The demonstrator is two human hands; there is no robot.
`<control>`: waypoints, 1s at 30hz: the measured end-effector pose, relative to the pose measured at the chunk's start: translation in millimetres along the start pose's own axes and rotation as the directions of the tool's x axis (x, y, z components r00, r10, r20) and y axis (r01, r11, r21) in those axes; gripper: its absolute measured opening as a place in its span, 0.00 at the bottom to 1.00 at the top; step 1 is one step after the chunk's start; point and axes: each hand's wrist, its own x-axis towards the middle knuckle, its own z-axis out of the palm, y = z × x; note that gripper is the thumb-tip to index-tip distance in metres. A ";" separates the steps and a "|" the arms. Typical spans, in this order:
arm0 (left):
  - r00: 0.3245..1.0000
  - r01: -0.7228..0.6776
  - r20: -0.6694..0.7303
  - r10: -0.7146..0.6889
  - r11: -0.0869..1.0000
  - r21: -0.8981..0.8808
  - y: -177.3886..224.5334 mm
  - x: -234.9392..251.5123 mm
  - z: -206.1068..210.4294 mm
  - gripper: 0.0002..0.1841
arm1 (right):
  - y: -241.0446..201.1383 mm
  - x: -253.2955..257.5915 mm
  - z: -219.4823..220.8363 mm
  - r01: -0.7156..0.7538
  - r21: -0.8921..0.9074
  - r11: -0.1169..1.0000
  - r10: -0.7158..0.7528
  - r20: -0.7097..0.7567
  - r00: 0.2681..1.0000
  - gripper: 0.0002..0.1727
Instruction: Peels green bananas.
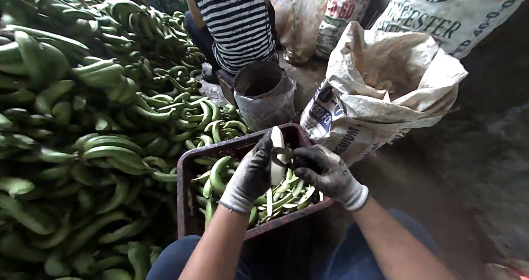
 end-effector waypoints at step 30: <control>0.988 0.072 -0.119 -0.093 0.983 -0.169 9.8 -3.8 6.1 0.18 | -4.3 -1.2 -18.2 -0.152 0.057 0.987 0.133 0.261 0.956 0.25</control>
